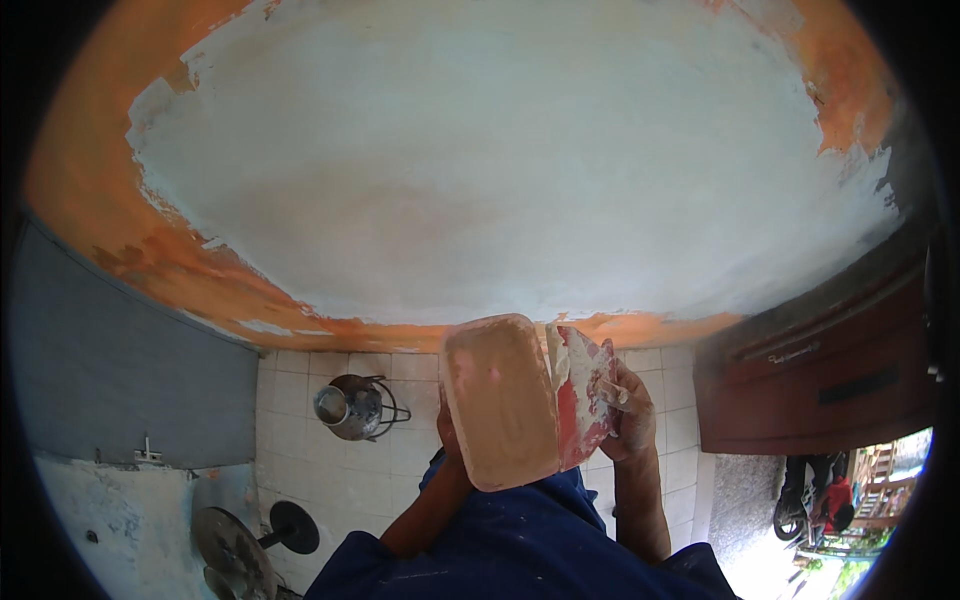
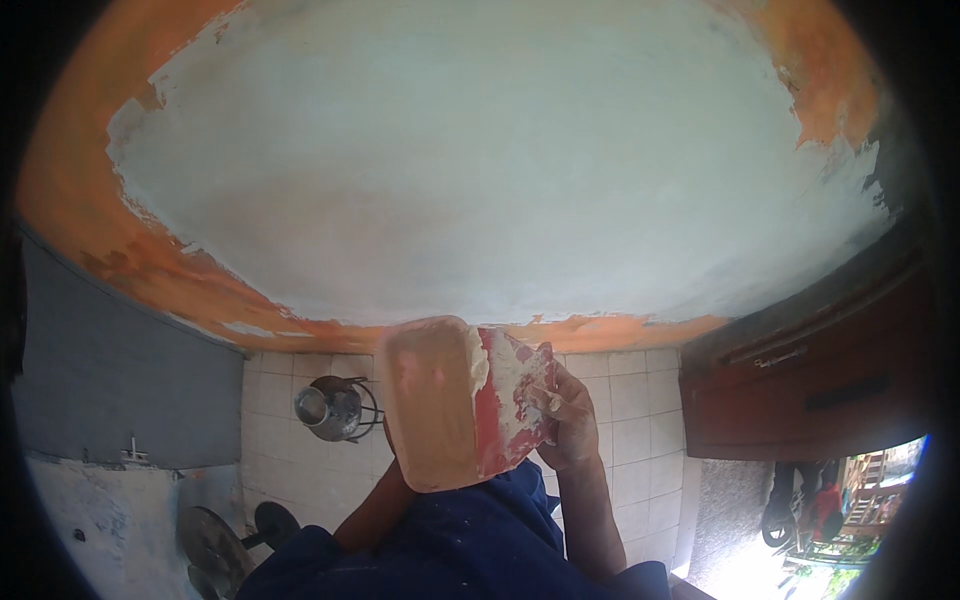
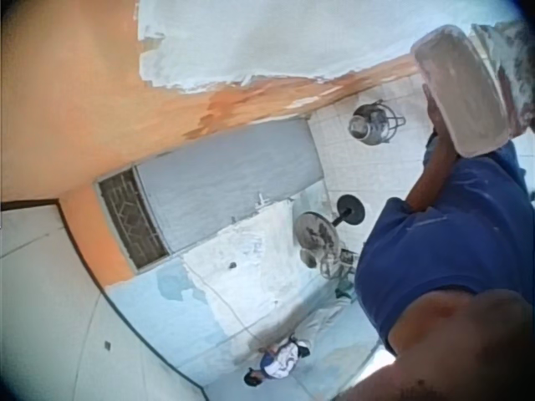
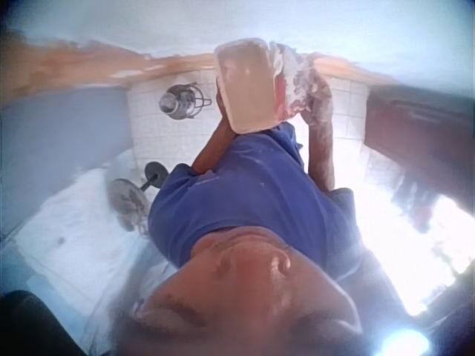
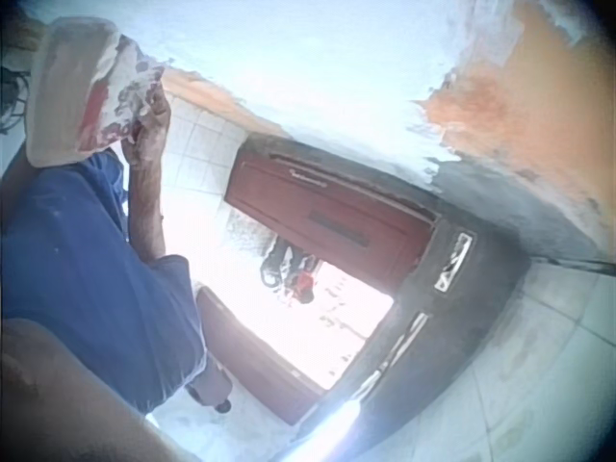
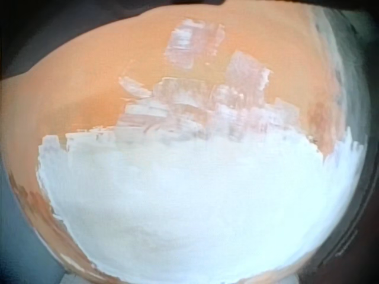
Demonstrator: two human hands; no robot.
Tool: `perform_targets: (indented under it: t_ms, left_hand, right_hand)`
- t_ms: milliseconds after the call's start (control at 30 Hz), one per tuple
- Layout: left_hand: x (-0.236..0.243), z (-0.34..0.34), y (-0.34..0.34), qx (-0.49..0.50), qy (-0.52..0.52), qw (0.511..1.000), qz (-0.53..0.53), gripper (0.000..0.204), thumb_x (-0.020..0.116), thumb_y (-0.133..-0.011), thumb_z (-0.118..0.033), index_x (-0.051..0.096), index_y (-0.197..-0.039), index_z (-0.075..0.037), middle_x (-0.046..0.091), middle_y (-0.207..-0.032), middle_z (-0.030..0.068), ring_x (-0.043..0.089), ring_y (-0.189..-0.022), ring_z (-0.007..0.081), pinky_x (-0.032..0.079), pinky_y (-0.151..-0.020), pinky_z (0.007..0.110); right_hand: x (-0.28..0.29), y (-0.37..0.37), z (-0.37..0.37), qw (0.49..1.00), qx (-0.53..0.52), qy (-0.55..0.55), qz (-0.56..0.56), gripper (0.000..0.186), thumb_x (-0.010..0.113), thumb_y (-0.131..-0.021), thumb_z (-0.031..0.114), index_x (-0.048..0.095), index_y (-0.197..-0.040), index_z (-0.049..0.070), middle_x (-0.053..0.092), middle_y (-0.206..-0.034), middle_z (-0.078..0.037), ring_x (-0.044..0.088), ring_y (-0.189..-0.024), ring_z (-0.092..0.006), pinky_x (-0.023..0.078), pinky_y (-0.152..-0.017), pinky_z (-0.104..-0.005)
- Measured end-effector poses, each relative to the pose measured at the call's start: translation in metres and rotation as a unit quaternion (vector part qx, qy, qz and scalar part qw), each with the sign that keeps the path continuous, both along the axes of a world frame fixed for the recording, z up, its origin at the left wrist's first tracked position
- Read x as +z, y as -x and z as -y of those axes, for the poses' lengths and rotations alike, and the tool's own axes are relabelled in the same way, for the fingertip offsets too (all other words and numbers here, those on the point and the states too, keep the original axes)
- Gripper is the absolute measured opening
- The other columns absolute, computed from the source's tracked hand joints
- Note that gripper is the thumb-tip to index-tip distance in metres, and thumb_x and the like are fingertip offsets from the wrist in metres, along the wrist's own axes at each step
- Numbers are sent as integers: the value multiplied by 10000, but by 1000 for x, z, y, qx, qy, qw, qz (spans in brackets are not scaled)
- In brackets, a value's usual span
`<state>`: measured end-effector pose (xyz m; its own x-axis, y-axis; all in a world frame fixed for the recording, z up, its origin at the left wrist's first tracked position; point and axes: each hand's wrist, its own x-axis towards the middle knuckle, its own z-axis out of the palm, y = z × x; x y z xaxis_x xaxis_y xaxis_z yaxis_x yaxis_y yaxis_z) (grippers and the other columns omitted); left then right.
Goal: The person applies a layer of plaster or putty to an orange wall using a red trowel, frequently dipping the trowel into a small plastic container to collect more material.
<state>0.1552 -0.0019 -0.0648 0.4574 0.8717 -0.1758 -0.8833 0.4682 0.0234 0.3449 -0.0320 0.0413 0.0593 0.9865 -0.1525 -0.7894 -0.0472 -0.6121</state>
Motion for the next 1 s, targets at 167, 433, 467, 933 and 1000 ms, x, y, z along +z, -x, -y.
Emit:
perform_targets:
  t_ms: [167, 433, 467, 933, 1000]
  left_hand:
    - [-17, 1, -1, -10, 10, 1000, -25, 618, 308, -961, -538, 410, -1356, -74, 486, -1318, 150, 491, -1191, 319, 393, -1022, 451]
    - [-45, 4, 1, -17, 7, 991, -134, 612, 302, -964, -535, 414, -1355, -78, 485, -1320, 151, 488, -1194, 319, 390, -1024, 456]
    - [-33, 3, -1, -22, -6, 985, -168, 613, 299, -965, -534, 409, -1359, -77, 483, -1323, 152, 486, -1197, 320, 388, -1025, 458]
    - [1, -3, 4, -31, -58, 996, 59, 647, 290, -957, -554, 362, -1391, -78, 455, -1349, 165, 473, -1216, 335, 384, -1032, 467]
    - [14, 0, 3, -5, -42, 999, 17, 574, 322, -972, -496, 417, -1342, -68, 508, -1284, 164, 513, -1168, 325, 405, -1017, 464]
  right_hand:
    - [1, 7, 6, 1000, -7, 2, -18, 608, 623, -776, 108, 391, -1303, -87, 586, -1171, -168, 629, -998, -227, 519, -880, -338]
    - [-10, 12, 6, 998, -32, 12, -48, 591, 597, -811, 133, 388, -1324, -73, 563, -1234, -176, 606, -1055, -257, 496, -917, -375]
    - [-14, 11, 7, 998, -36, 17, -48, 582, 603, -806, 132, 401, -1312, -72, 576, -1213, -171, 615, -1033, -247, 508, -894, -365]
    - [-12, 16, -10, 997, 35, -29, -61, 486, 605, -807, 42, 447, -1259, -36, 611, -1034, -99, 631, -885, -183, 535, -748, -299]
    - [-17, 18, -14, 996, 43, -18, -72, 489, 605, -802, 39, 448, -1259, -32, 614, -1031, -101, 636, -876, -196, 539, -747, -318]
